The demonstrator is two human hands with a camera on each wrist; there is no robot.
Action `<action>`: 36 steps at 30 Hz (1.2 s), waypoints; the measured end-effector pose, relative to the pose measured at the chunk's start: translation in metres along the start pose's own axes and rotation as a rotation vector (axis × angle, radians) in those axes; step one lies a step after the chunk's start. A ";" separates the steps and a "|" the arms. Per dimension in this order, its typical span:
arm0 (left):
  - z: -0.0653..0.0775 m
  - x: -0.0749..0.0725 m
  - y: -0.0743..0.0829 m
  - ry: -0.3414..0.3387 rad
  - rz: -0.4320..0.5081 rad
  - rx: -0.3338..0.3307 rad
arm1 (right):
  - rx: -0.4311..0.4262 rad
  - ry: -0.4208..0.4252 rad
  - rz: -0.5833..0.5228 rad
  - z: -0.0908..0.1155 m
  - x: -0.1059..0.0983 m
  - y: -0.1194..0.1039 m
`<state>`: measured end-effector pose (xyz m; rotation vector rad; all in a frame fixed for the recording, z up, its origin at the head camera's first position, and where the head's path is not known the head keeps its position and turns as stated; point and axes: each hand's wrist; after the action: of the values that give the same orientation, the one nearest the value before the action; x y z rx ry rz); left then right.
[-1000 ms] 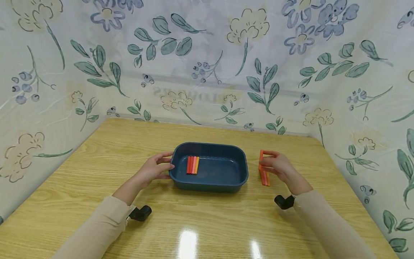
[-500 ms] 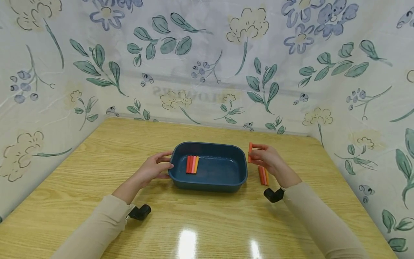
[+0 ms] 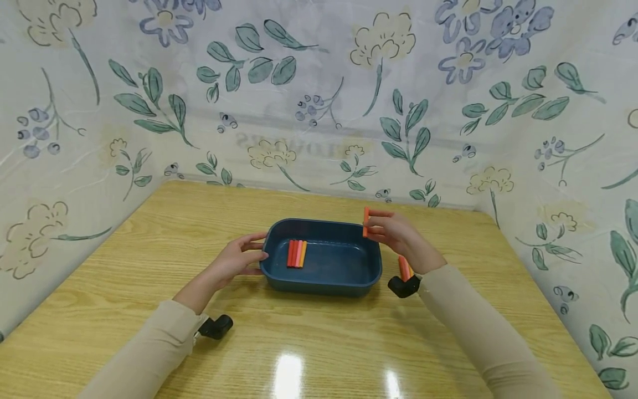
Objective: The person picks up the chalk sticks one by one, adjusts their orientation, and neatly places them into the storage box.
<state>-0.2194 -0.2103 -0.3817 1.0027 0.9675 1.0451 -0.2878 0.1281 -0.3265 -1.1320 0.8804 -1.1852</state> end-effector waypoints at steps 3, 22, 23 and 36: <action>0.000 0.000 -0.001 0.001 0.003 -0.006 | 0.031 -0.001 -0.030 -0.004 0.010 -0.006; 0.000 -0.001 -0.002 0.008 0.006 -0.003 | 0.207 -0.103 -0.146 -0.044 0.063 -0.006; 0.000 -0.001 -0.002 0.007 0.008 -0.002 | 0.217 -0.112 -0.141 -0.045 0.066 -0.005; 0.001 0.000 0.000 0.002 0.012 -0.002 | 0.300 -0.285 0.011 -0.057 0.083 0.011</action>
<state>-0.2190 -0.2105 -0.3815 1.0072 0.9632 1.0574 -0.3238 0.0354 -0.3471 -1.0162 0.4730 -1.0722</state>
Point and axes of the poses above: each hand's wrist, its own z-axis away from the middle knuckle, its own x-axis out of the palm, y = z × x, and after that the axes turned 6 degrees about -x, right-handed
